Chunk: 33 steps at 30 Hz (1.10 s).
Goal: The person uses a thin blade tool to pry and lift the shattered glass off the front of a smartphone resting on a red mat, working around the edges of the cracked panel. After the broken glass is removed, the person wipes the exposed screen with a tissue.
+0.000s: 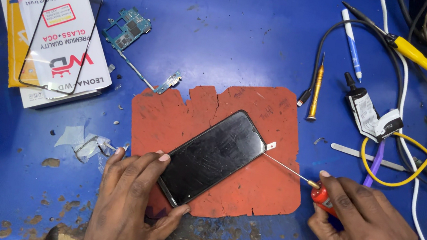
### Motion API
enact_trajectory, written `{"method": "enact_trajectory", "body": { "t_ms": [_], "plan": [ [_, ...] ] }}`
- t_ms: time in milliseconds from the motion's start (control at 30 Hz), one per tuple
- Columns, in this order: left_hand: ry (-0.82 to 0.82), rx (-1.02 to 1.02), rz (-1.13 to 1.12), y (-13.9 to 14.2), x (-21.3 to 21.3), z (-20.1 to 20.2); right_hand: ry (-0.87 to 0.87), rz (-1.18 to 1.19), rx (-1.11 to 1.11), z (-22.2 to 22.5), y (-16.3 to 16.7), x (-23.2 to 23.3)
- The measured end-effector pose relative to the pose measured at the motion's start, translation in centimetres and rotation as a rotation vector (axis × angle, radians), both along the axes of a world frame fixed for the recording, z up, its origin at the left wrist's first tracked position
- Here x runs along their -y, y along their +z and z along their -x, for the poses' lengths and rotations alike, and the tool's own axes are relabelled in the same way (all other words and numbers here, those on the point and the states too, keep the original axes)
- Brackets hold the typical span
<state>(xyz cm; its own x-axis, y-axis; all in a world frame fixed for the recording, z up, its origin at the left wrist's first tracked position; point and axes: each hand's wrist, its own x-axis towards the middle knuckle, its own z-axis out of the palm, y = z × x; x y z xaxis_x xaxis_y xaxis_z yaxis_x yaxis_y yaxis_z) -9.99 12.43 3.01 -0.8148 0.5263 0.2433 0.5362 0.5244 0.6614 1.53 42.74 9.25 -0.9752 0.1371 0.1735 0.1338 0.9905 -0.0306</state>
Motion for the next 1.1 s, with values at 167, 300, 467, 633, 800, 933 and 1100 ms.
{"method": "enact_trajectory", "body": {
  "t_ms": [167, 300, 467, 633, 800, 933, 1100],
  "plan": [
    [0.003, 0.008, 0.005, -0.3, 0.0, 0.0, 0.034, 0.013, -0.015, 0.1, 0.0, 0.2],
    [0.002, 0.015, 0.014, -0.3, 0.1, -0.1, 0.032, 0.051, -0.028, 0.2, -0.1, 0.4],
    [0.001, 0.001, -0.002, -0.1, 0.0, -0.1, -0.017, 0.038, -0.039, 0.4, -0.1, 0.7],
    [-0.004, 0.004, 0.004, 0.3, -0.2, -0.4, -0.069, 0.028, -0.068, 0.9, -0.3, 1.3],
    [-0.082, -0.106, 0.157, 0.5, -0.6, -1.0, -0.009, 0.028, -0.075, 1.4, -0.3, 2.2],
    [-0.232, -0.243, 0.147, 0.2, -0.1, -1.5, 0.086, 0.104, -0.048, 1.5, -0.2, 3.0],
    [-0.294, -0.293, 0.045, -0.3, 1.4, -1.7, 0.097, 0.131, -0.046, 1.6, -0.1, 3.1]
  ]
}}
